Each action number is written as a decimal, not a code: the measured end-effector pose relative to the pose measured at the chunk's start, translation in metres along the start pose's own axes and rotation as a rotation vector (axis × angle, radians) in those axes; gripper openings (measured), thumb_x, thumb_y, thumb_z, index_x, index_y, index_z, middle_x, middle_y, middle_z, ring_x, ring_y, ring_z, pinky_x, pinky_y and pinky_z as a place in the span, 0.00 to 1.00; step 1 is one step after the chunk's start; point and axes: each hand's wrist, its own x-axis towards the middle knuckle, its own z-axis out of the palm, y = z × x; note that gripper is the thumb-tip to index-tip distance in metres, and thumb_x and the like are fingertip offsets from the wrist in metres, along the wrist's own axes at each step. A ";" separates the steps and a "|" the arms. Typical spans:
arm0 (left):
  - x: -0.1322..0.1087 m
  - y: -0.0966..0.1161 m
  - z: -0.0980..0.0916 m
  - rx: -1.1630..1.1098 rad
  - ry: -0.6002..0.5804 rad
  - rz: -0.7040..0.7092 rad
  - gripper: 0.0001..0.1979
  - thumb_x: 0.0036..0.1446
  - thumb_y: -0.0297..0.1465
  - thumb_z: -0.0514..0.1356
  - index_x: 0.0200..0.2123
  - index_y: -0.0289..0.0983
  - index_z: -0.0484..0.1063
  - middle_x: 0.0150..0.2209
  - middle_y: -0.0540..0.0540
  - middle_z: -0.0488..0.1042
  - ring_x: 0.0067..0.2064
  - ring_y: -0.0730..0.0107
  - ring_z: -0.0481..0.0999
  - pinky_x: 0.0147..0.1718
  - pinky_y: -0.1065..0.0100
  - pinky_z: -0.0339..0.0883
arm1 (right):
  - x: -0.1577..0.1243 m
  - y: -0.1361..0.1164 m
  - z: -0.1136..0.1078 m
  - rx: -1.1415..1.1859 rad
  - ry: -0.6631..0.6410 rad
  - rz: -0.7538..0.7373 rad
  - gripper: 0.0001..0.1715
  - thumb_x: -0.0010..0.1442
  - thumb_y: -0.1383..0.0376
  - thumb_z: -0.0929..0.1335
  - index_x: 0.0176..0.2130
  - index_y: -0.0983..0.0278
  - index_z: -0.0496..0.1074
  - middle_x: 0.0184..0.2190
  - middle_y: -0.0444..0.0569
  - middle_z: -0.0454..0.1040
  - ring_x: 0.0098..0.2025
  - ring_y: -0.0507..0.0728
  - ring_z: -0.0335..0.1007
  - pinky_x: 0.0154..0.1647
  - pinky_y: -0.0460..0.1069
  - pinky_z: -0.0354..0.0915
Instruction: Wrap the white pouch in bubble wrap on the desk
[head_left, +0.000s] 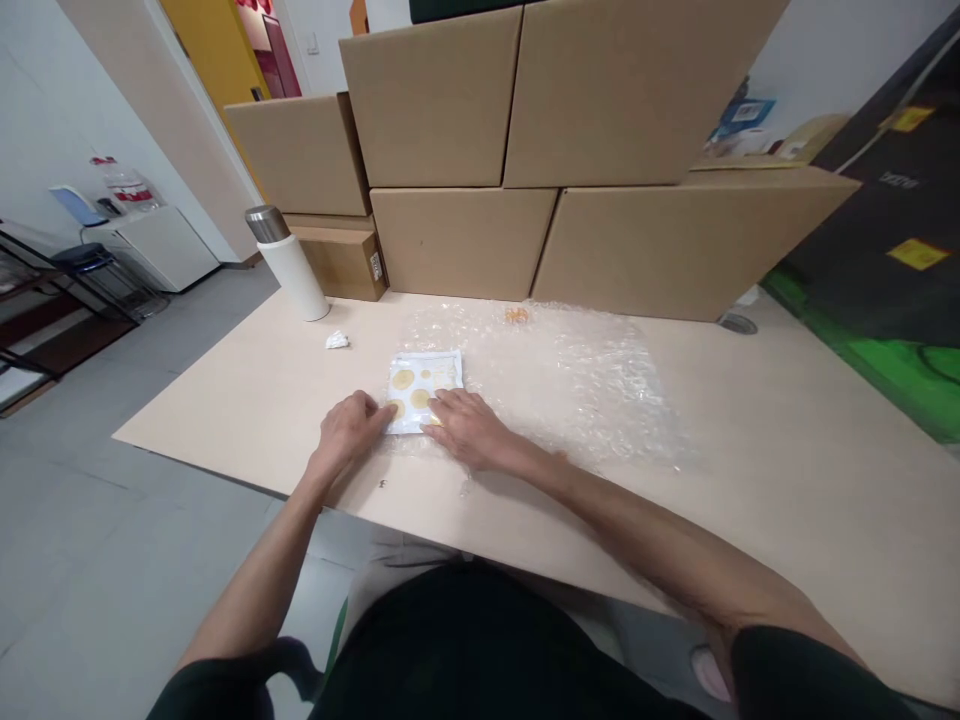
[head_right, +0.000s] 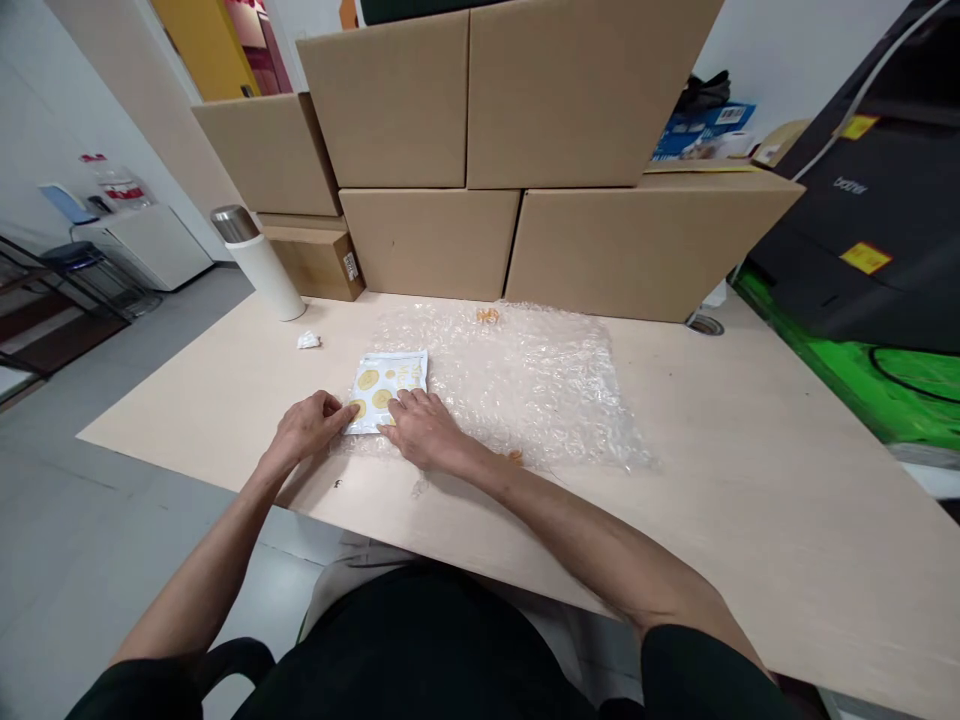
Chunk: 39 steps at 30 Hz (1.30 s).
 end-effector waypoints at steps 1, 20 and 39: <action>0.002 0.000 0.000 -0.078 -0.041 -0.005 0.19 0.45 0.48 0.67 0.24 0.38 0.69 0.23 0.48 0.70 0.26 0.68 0.67 0.25 0.69 0.51 | 0.003 -0.003 0.004 -0.037 0.004 0.017 0.22 0.71 0.56 0.60 0.52 0.67 0.72 0.53 0.63 0.72 0.56 0.66 0.66 0.56 0.60 0.59; -0.024 0.118 0.066 -0.084 -0.391 0.632 0.25 0.68 0.49 0.45 0.40 0.42 0.77 0.60 0.41 0.70 0.68 0.49 0.56 0.64 0.46 0.50 | -0.055 0.049 -0.025 1.626 0.250 0.648 0.15 0.60 0.55 0.67 0.37 0.63 0.77 0.31 0.53 0.79 0.37 0.60 0.75 0.39 0.54 0.72; -0.008 0.092 0.084 -0.623 -0.140 0.081 0.32 0.55 0.45 0.64 0.58 0.38 0.61 0.50 0.37 0.72 0.49 0.56 0.76 0.45 0.59 0.70 | -0.058 0.065 -0.040 0.395 0.298 0.365 0.24 0.71 0.54 0.56 0.30 0.60 0.67 0.26 0.45 0.69 0.34 0.56 0.66 0.44 0.53 0.62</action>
